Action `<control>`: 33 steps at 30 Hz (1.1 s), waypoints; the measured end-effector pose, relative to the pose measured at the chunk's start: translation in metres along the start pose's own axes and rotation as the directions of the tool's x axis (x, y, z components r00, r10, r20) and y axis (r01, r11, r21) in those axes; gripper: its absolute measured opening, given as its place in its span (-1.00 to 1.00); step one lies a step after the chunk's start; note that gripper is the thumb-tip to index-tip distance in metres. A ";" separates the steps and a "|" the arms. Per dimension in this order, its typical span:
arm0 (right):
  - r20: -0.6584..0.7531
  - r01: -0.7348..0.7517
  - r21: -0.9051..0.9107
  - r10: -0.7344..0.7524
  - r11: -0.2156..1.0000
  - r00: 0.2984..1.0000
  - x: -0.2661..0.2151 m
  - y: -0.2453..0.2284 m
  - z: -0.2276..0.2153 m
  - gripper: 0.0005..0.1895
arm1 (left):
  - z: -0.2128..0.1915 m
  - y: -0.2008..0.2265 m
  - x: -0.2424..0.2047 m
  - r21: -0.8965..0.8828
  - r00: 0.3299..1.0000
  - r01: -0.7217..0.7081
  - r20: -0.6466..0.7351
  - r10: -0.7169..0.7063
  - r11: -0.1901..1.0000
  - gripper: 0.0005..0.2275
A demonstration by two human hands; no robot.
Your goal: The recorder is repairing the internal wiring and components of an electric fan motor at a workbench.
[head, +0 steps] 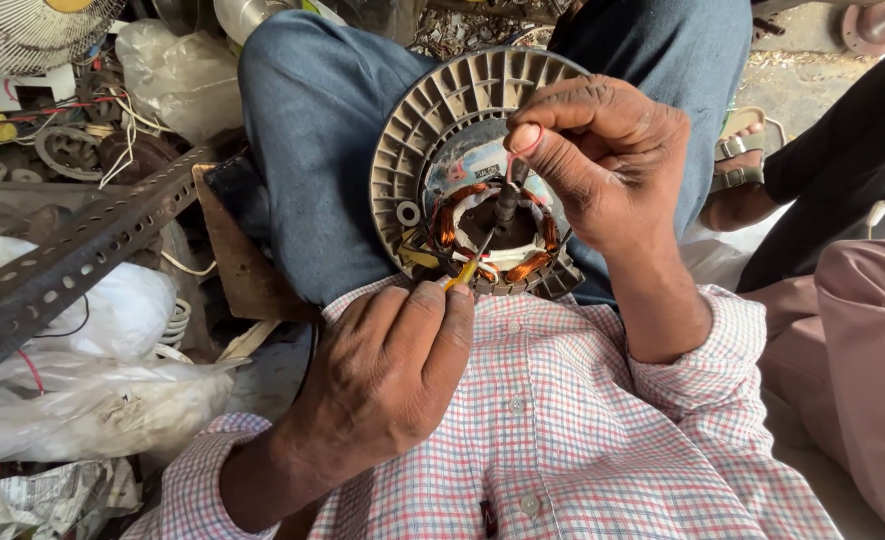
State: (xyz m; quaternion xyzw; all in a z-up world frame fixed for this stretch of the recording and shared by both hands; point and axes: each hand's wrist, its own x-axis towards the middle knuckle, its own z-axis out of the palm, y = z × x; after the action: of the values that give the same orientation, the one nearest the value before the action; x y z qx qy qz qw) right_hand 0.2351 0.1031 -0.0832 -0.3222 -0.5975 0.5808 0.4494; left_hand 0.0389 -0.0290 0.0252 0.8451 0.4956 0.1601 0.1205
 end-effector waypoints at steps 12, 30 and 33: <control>0.001 -0.060 0.090 0.061 0.994 0.998 0.001 -0.006 0.003 -0.92 | 0.003 0.001 0.003 -0.019 1.000 0.017 -0.004 -0.017 1.000 -0.82; 0.055 -0.131 0.207 0.123 0.970 0.991 0.009 0.004 0.000 -0.90 | -0.010 0.011 0.036 0.127 0.990 -0.076 0.131 0.059 0.989 -0.90; 0.064 -0.132 0.199 0.122 0.971 0.990 0.011 0.005 -0.001 -0.85 | -0.010 0.013 0.040 0.149 0.985 -0.088 0.158 0.064 0.985 -0.92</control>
State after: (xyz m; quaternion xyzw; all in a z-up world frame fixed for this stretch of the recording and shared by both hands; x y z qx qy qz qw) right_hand 0.2309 0.1135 -0.0865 -0.2972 -0.5248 0.6743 0.4261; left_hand 0.0636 0.0007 0.0451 0.8800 0.4633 0.0602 0.0856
